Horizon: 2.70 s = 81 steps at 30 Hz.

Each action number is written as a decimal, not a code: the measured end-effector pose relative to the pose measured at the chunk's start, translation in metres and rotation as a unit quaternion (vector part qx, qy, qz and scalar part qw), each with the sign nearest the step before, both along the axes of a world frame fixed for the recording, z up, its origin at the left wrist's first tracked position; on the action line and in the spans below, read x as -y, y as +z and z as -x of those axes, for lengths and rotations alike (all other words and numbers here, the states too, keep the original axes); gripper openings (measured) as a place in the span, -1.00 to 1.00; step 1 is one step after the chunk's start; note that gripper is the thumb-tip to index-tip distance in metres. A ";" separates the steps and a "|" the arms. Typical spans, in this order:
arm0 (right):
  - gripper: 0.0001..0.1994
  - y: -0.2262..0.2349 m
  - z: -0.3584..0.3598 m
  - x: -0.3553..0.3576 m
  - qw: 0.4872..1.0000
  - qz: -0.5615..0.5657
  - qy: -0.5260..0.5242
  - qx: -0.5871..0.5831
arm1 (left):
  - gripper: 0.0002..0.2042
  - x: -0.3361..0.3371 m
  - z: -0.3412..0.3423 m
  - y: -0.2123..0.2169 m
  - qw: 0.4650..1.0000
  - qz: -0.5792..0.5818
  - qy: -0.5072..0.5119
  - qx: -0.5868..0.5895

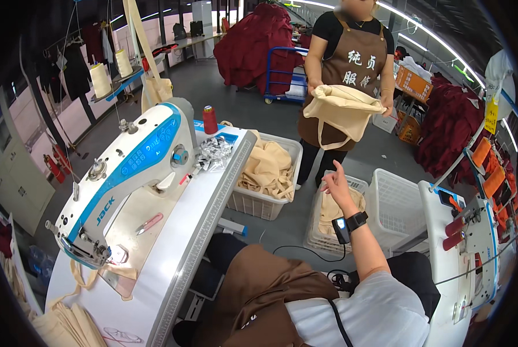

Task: Sewing and assembling fabric tote bags using an industrial sewing machine.

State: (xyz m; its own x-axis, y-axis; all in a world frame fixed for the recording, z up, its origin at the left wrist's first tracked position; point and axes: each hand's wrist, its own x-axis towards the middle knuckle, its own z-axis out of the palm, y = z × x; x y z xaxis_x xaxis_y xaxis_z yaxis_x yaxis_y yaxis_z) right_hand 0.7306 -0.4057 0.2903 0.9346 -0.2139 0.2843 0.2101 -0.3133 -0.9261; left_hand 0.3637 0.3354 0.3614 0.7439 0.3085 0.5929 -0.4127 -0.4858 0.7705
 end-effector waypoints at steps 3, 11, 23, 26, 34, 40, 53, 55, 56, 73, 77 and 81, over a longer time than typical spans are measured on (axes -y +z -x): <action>-0.35 -0.033 -0.009 0.015 0.998 0.014 -0.007 -0.057 | -0.84 0.017 -0.009 0.012 1.000 -0.026 0.000 -0.015; 0.04 -0.043 -0.083 0.093 0.890 0.282 -0.317 0.166 | -0.84 0.104 -0.056 0.045 0.993 -0.105 0.004 -0.061; -0.62 0.026 -0.195 0.066 0.963 -0.256 0.047 0.068 | -0.84 0.284 -0.145 0.100 0.969 -0.212 -0.010 -0.125; -0.60 0.017 -0.169 0.059 0.994 -0.086 0.019 0.070 | -0.81 0.308 -0.181 0.097 0.960 -0.176 -0.067 -0.209; -0.68 0.019 -0.029 -0.008 0.912 0.108 0.387 -0.088 | -0.46 0.377 -0.271 0.037 0.919 0.040 -0.239 -0.311; -0.70 0.026 0.000 -0.055 0.849 0.041 0.517 -0.101 | -0.52 0.436 -0.293 -0.004 0.838 -0.160 -0.308 -0.421; -0.68 -0.044 -0.034 -0.019 0.925 0.075 0.353 -0.121 | -0.55 0.446 -0.304 -0.046 0.788 0.008 -0.295 -0.540; -0.68 -0.058 -0.035 -0.013 0.933 0.080 0.338 -0.095 | -0.48 0.453 -0.311 -0.047 0.763 0.062 -0.322 -0.556; -0.66 -0.064 -0.036 -0.009 0.939 0.083 0.324 -0.079 | -0.48 0.455 -0.314 -0.047 0.767 0.060 -0.328 -0.548; -0.58 -0.068 -0.060 0.014 0.781 -0.166 0.569 -0.197 | -0.22 0.463 -0.312 -0.035 0.761 0.194 -0.295 -0.544; -0.62 -0.031 -0.062 0.003 0.744 -0.310 0.492 -0.329 | -0.26 0.452 -0.311 -0.037 0.763 0.166 -0.334 -0.528; -0.62 -0.005 -0.060 -0.019 0.698 -0.397 0.480 -0.353 | -0.37 0.438 -0.302 -0.025 0.761 0.181 -0.359 -0.509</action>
